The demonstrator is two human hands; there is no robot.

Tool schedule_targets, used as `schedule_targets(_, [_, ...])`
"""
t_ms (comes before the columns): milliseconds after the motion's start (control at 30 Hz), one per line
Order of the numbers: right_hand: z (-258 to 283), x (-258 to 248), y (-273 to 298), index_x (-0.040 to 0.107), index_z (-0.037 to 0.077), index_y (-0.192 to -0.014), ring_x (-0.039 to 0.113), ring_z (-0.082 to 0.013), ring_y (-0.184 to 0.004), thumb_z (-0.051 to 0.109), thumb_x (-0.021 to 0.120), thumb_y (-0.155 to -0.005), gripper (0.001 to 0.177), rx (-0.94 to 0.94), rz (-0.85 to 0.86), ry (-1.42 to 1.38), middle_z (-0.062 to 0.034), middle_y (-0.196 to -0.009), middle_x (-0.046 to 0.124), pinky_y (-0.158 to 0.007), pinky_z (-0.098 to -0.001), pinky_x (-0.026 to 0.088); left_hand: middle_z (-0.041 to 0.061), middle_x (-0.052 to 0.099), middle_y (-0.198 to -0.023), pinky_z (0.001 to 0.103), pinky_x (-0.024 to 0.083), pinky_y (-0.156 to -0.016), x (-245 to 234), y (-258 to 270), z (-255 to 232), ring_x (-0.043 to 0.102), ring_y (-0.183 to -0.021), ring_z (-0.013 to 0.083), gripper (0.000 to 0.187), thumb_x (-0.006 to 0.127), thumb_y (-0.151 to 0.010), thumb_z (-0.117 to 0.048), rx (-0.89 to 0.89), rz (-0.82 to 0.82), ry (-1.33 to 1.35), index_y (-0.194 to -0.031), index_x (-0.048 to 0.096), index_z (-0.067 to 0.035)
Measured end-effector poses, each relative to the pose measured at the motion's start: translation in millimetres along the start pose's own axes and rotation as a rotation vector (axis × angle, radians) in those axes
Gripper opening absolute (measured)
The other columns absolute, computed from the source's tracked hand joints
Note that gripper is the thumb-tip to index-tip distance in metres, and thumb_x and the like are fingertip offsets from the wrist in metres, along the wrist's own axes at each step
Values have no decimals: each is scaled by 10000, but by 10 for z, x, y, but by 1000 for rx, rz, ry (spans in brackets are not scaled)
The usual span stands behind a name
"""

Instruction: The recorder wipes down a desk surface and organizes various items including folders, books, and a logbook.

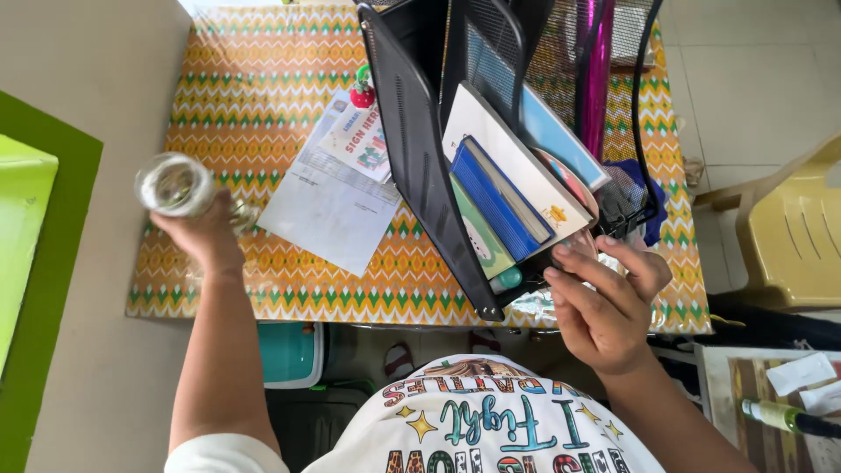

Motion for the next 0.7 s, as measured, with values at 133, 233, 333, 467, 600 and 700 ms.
schedule_targets(133, [-13, 8, -2, 761, 109, -1068, 510, -281, -1273, 167, 722, -955, 132, 34, -1, -19, -32, -1230, 720, -1071, -417, 343, 104, 531, -1413, 356, 577, -1087, 435, -29, -13, 585, -1296, 214, 847, 900, -821, 83, 16, 170, 29, -1453, 350, -39])
schedule_targets(233, [9, 6, 3, 760, 111, -1071, 507, -288, -1280, 133, 729, -961, 116, 35, 10, -12, -34, -1228, 718, -1093, -425, 352, 104, 580, -1376, 338, 561, -1082, 841, -88, -6, 609, -1264, 215, 851, 938, -788, 23, -6, 182, -101, -1423, 375, -44])
schedule_targets(333, [13, -24, 26, 753, 102, -1068, 503, -296, -1288, 117, 729, -953, 118, 73, 30, -17, -43, -1234, 711, -1113, -426, 362, 105, 578, -1363, 337, 500, -1084, 1210, -141, -36, 594, -1251, 212, 883, 936, -750, 13, 13, 221, -71, -1417, 361, -52])
schedule_targets(467, [-81, -88, 171, 742, 102, -1048, 505, -295, -1299, 109, 744, -932, 116, 131, 30, 38, -38, -1233, 714, -1125, -424, 373, 121, 595, -1349, 340, 490, -1078, 1535, -289, 88, 609, -1237, 214, 835, 927, -775, -13, -51, 278, -19, -1412, 389, -47])
schedule_targets(600, [-137, -145, 256, 741, 106, -1103, 496, -316, -1347, 82, 731, -947, 158, 264, 42, 62, -27, -1248, 699, -1149, -399, 399, 123, 628, -1325, 337, 500, -1061, 1773, -426, 218, 632, -1232, 216, 820, 952, -764, -52, 8, 273, -114, -1380, 411, -38])
schedule_targets(700, [-187, -166, 303, 734, 101, -1122, 503, -319, -1353, 72, 730, -949, 176, 315, 63, 89, -31, -1262, 701, -1124, -373, 395, 119, 606, -1326, 332, 479, -1048, 1927, -489, 300, 610, -1225, 217, 892, 947, -727, -48, 26, 259, -135, -1400, 361, -35])
Point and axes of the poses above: each hand's wrist, its own y-axis away from the middle knuckle, its own x-axis out of the palm, z = x × y, the point moved 3 cm from there along -y, towards the middle knuckle
